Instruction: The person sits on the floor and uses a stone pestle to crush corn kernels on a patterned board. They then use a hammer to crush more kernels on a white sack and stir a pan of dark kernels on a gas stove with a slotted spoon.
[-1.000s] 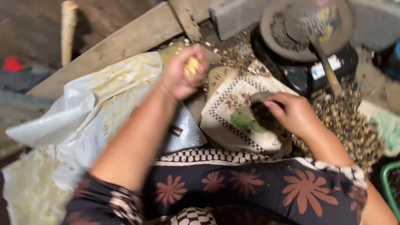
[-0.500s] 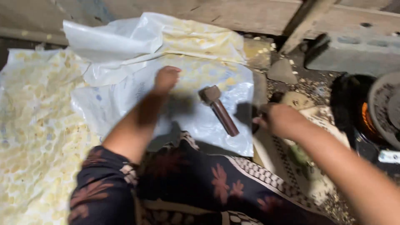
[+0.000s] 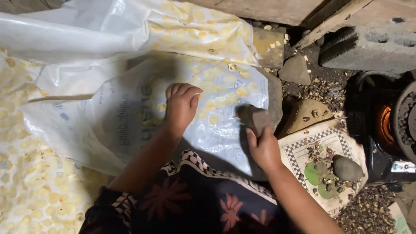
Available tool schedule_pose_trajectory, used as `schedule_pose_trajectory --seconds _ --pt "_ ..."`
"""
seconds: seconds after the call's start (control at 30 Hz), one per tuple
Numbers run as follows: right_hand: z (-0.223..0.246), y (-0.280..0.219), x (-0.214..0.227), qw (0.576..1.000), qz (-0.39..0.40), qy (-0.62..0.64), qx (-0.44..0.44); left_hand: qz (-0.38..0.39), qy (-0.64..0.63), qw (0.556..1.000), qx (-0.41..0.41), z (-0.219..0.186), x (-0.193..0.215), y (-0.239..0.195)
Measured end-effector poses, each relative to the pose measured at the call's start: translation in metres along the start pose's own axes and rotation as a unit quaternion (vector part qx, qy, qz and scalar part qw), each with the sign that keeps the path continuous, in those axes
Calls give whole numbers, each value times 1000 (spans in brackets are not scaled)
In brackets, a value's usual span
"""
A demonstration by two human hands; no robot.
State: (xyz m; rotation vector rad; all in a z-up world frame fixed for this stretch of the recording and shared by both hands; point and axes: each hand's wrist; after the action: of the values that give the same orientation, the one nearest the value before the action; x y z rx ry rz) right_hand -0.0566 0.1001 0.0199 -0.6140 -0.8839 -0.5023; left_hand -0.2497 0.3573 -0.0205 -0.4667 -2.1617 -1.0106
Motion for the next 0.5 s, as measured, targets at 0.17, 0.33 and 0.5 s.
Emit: schedule_pose_trajectory --seconds 0.17,0.33,0.5 --pt "12 9 38 994 -78 59 -39 -13 1 997 -82 -29 -44 24" --pt "27 21 112 983 -147 111 15 15 -101 984 -149 -102 -118 30" --pt "28 17 134 861 -324 277 277 144 -53 985 -84 -112 -128 35"
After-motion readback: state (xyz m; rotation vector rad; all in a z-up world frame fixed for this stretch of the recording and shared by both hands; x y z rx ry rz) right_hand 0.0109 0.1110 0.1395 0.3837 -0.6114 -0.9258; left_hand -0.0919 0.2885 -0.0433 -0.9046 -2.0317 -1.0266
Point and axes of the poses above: each hand's wrist, its own y-axis towards the middle knuckle, its own x-axis out of the back of the hand, z = x × y, and after that the axes turned 1 degree about -y, right-handed
